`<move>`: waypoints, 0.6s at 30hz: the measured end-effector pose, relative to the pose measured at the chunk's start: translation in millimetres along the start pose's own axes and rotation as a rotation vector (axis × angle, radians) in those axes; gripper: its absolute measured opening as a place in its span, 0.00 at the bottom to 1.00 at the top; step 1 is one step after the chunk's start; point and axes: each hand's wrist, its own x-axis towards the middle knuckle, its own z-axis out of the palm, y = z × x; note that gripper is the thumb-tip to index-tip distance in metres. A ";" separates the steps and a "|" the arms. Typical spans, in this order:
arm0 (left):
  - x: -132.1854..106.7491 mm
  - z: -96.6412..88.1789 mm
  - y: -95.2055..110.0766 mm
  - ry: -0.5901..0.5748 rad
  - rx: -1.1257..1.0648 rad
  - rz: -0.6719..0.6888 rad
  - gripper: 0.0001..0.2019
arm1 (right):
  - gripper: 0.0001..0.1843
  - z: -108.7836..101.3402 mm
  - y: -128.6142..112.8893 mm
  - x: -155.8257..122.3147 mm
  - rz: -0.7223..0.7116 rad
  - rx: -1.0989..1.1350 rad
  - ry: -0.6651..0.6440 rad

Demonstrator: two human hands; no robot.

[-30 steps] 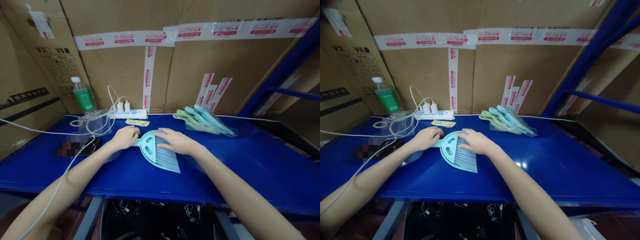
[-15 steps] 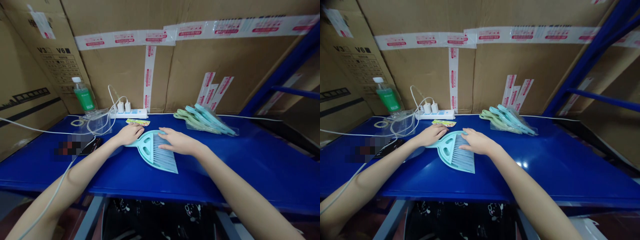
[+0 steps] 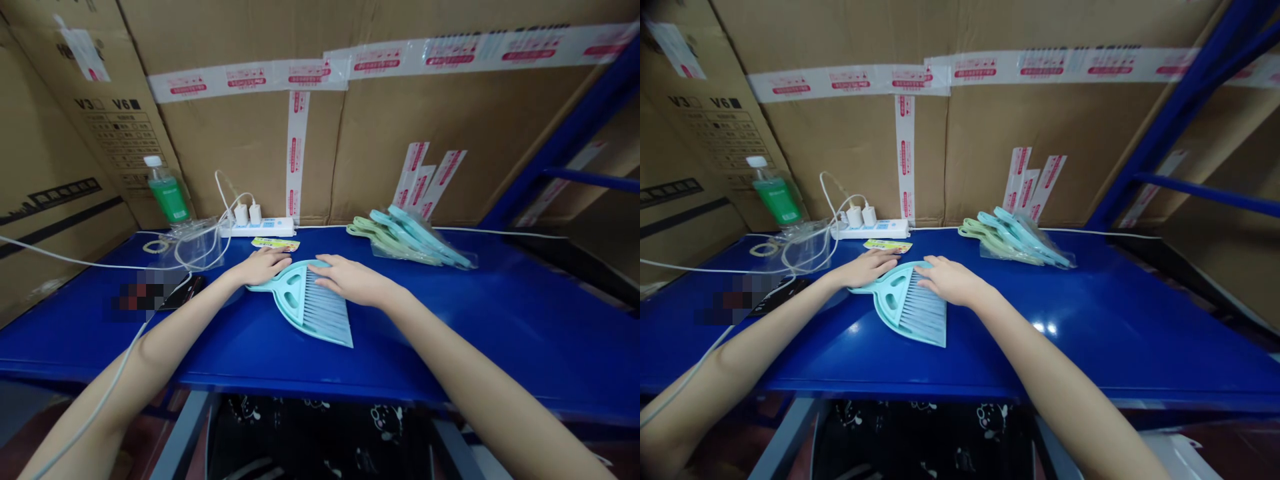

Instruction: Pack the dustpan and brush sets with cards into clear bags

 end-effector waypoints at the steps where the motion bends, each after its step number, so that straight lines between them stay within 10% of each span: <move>1: 0.5 0.3 -0.3 0.003 0.002 -0.002 0.28 | 0.22 0.1 -0.2 0.7 0.000 0.001 0.002; 18: -6.0 1.1 3.7 0.201 0.018 0.128 0.26 | 0.21 -5.1 12.1 -3.4 0.030 0.027 0.004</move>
